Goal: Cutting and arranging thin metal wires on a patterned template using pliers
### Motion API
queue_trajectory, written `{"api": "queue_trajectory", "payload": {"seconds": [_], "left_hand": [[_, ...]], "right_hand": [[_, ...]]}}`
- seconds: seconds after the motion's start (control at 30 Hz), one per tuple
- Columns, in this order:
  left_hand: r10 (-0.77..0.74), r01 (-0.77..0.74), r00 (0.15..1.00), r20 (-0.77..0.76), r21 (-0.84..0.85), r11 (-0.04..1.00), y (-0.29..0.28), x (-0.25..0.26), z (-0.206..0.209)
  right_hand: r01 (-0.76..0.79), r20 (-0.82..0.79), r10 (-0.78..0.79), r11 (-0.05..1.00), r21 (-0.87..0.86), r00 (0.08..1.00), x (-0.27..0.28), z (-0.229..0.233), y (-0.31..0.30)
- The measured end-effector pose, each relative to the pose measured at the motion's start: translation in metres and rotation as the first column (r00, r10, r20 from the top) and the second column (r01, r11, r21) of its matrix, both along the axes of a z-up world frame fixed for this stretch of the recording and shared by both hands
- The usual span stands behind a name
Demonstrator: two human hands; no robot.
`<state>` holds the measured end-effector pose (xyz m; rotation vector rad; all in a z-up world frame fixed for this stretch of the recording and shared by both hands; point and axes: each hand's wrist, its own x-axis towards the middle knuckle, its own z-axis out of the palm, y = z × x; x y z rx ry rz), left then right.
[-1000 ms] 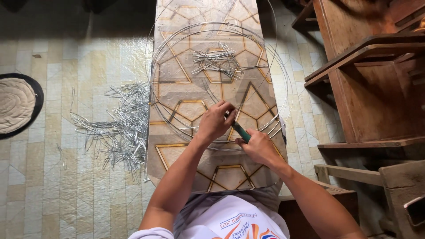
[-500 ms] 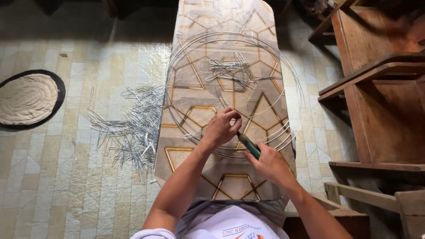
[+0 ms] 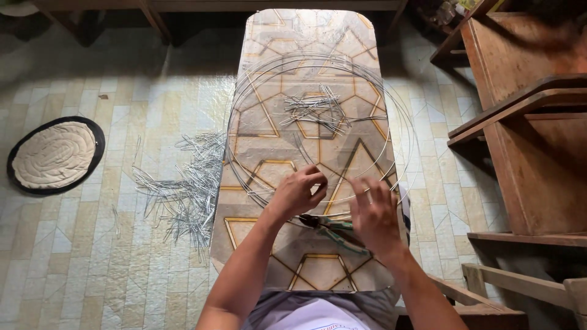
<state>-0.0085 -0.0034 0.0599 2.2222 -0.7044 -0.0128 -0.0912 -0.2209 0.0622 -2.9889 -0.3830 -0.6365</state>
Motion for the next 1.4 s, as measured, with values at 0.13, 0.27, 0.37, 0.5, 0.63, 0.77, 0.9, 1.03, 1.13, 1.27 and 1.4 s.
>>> {"api": "queue_trajectory", "payload": {"seconds": [0.13,0.27,0.37,0.5,0.63,0.77,0.9,1.03,1.13,1.27,1.4], "left_hand": [[-0.024,0.022,0.997,0.068,0.019,1.0,-0.003,-0.006,0.009],[0.015,-0.014,0.986,0.166,-0.006,1.0,-0.002,-0.002,0.011],[0.087,-0.084,0.953,0.29,-0.024,0.996,-0.011,0.009,0.004],[0.01,-0.063,0.837,0.546,0.079,0.995,-0.03,0.047,0.001],[-0.013,-0.158,0.715,0.699,0.179,0.971,-0.048,0.067,0.013],[-0.061,-0.129,0.881,0.468,0.363,0.923,-0.044,0.063,-0.045],[-0.023,0.021,1.0,-0.001,0.487,0.873,-0.027,0.025,-0.039],[-0.029,0.038,0.999,-0.028,0.413,0.91,-0.018,0.024,-0.042],[-0.092,0.071,0.995,0.031,0.419,0.905,-0.009,0.024,-0.027],[-0.246,0.234,0.969,-0.009,0.341,0.911,-0.002,0.026,-0.03],[-0.212,0.131,0.948,0.239,0.315,0.94,-0.006,0.037,-0.092]], "right_hand": [[-0.003,-0.156,0.008,0.999,0.036,0.988,0.033,-0.031,-0.008],[-0.044,-0.159,0.087,0.967,0.252,0.983,0.04,-0.078,-0.02],[-0.053,-0.091,0.086,0.946,0.321,0.992,0.038,-0.088,-0.024],[-0.042,-0.053,0.067,0.926,0.374,0.996,0.039,-0.077,-0.021],[-0.033,-0.039,0.052,0.919,0.393,0.998,0.037,-0.077,-0.02],[-0.03,-0.047,0.054,0.914,0.404,0.997,0.036,-0.071,-0.02],[-0.015,-0.08,0.056,0.898,0.439,0.995,0.038,-0.075,-0.019],[-0.022,-0.089,0.067,0.899,0.436,0.994,0.036,-0.071,-0.019],[-0.011,-0.085,0.058,0.882,0.471,0.995,0.038,-0.077,-0.022],[-0.008,-0.086,0.056,0.878,0.478,0.995,0.038,-0.078,-0.022],[-0.007,-0.09,0.057,0.877,0.481,0.994,0.039,-0.081,-0.023]]}}
